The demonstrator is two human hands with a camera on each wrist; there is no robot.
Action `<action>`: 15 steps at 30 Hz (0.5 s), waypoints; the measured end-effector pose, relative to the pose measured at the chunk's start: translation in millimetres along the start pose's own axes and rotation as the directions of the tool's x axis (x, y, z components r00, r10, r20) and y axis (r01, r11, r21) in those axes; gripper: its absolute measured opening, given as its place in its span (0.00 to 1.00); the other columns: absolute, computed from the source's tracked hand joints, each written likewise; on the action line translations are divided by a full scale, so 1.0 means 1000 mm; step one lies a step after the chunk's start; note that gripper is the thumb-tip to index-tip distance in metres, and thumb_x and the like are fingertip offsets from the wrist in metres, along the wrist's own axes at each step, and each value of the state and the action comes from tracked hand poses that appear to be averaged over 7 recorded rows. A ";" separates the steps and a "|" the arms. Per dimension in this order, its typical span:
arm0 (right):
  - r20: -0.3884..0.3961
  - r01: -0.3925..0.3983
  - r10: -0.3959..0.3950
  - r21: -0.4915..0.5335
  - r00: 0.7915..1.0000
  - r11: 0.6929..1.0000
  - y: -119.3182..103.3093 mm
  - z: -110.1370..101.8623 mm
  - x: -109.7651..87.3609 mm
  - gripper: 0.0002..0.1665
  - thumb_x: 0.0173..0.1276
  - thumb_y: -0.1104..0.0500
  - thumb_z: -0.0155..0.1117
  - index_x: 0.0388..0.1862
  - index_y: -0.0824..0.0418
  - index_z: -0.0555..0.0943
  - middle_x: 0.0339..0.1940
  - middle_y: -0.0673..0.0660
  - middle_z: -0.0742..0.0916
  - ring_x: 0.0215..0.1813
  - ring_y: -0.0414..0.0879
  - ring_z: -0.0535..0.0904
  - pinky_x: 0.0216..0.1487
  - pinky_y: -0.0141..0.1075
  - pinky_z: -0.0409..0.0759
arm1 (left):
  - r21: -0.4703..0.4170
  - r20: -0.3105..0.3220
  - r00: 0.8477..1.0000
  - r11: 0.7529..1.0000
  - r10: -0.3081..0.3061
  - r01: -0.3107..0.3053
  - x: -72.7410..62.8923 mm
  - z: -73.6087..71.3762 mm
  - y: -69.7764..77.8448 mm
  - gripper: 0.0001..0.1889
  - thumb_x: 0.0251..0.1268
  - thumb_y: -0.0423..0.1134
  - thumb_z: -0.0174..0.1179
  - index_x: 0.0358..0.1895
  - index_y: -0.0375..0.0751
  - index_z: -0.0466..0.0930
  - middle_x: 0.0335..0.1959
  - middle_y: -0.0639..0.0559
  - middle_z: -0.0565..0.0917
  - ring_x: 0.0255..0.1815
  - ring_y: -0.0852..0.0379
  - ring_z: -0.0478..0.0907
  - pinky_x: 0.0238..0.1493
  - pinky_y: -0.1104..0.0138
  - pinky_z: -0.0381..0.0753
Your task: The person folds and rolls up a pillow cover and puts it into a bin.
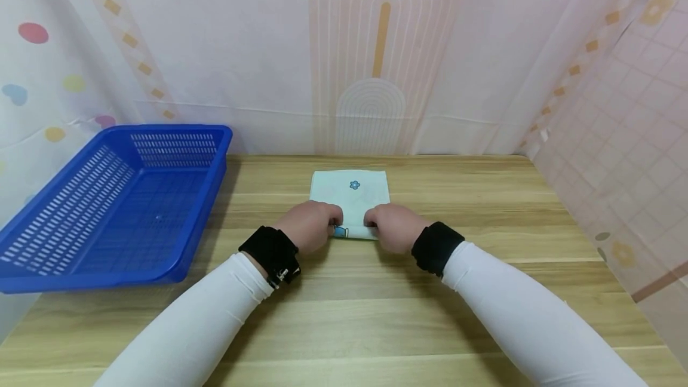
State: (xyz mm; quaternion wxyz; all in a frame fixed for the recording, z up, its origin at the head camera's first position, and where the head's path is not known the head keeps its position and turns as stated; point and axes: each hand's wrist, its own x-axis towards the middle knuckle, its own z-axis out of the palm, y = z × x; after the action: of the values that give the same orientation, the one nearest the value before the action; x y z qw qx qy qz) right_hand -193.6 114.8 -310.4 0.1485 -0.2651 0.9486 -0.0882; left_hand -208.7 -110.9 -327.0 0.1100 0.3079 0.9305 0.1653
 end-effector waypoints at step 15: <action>0.128 -0.131 0.111 0.158 0.985 0.979 0.014 -0.014 0.019 0.08 0.79 0.62 0.60 0.45 0.59 0.87 0.39 0.51 0.86 0.39 0.43 0.77 0.47 0.34 0.76 | -0.110 0.032 0.997 0.991 -0.069 0.072 0.015 0.001 -0.014 0.07 0.79 0.34 0.58 0.47 0.46 0.87 0.46 0.52 0.88 0.49 0.53 0.81 0.60 0.56 0.82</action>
State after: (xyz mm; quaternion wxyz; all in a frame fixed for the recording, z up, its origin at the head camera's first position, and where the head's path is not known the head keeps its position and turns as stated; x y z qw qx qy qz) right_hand -220.4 117.4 -305.6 0.2313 -0.1982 0.9419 -0.1418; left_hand -227.7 -111.9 -334.4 0.1460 0.2706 0.9285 0.2082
